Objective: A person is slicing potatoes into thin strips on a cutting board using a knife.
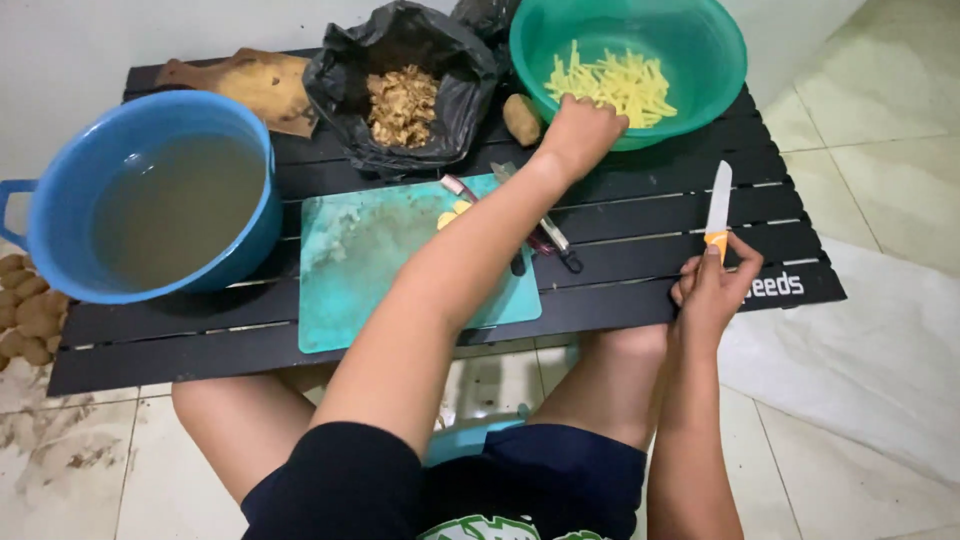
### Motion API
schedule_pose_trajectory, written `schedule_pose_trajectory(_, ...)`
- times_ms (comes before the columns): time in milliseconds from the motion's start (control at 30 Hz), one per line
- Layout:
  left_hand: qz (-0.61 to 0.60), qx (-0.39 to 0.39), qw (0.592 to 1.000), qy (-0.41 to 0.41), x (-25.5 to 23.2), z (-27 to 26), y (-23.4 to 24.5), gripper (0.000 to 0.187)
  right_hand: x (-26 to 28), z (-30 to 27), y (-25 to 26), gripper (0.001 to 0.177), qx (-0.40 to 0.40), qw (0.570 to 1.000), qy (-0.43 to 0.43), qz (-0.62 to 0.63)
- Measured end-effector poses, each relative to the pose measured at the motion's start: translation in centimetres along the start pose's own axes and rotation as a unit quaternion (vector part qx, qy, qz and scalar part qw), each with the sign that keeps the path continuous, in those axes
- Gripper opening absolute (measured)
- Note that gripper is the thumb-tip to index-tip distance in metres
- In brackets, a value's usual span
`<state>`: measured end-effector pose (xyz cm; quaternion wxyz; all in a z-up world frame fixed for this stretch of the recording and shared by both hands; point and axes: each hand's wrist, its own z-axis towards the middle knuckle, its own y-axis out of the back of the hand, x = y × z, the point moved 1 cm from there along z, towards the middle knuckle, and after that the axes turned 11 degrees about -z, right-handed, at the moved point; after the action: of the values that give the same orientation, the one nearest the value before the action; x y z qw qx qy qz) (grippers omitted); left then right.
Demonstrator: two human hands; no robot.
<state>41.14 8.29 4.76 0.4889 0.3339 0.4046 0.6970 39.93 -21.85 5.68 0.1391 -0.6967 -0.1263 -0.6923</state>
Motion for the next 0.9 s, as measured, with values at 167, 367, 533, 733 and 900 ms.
schedule_pose_trajectory(167,-0.014,-0.098,0.995,-0.031,-2.0,-3.2,-1.1,0.017,-0.9,0.6,1.0,0.018,-0.048,0.998,0.006,0.036)
schedule_pose_trajectory(367,-0.029,-0.065,0.996,-0.048,-4.6,-7.3,4.7,0.018,1.7,-1.5,2.5,0.019,-0.094,0.993,0.016,0.074)
schedule_pose_trajectory(533,-0.030,-0.026,0.998,-0.047,-7.1,-10.2,7.6,0.023,5.1,-5.1,2.2,0.013,-0.082,0.993,-0.006,0.084)
schedule_pose_trajectory(733,-0.025,-0.037,0.998,-0.034,-9.7,-12.6,9.4,0.025,7.1,-8.6,0.9,0.014,-0.068,0.995,0.058,0.038)
schedule_pose_trajectory(900,-0.040,-0.095,0.994,-0.017,-10.9,-13.3,8.9,0.020,8.0,-11.2,-0.4,0.018,-0.043,0.995,0.086,0.023)
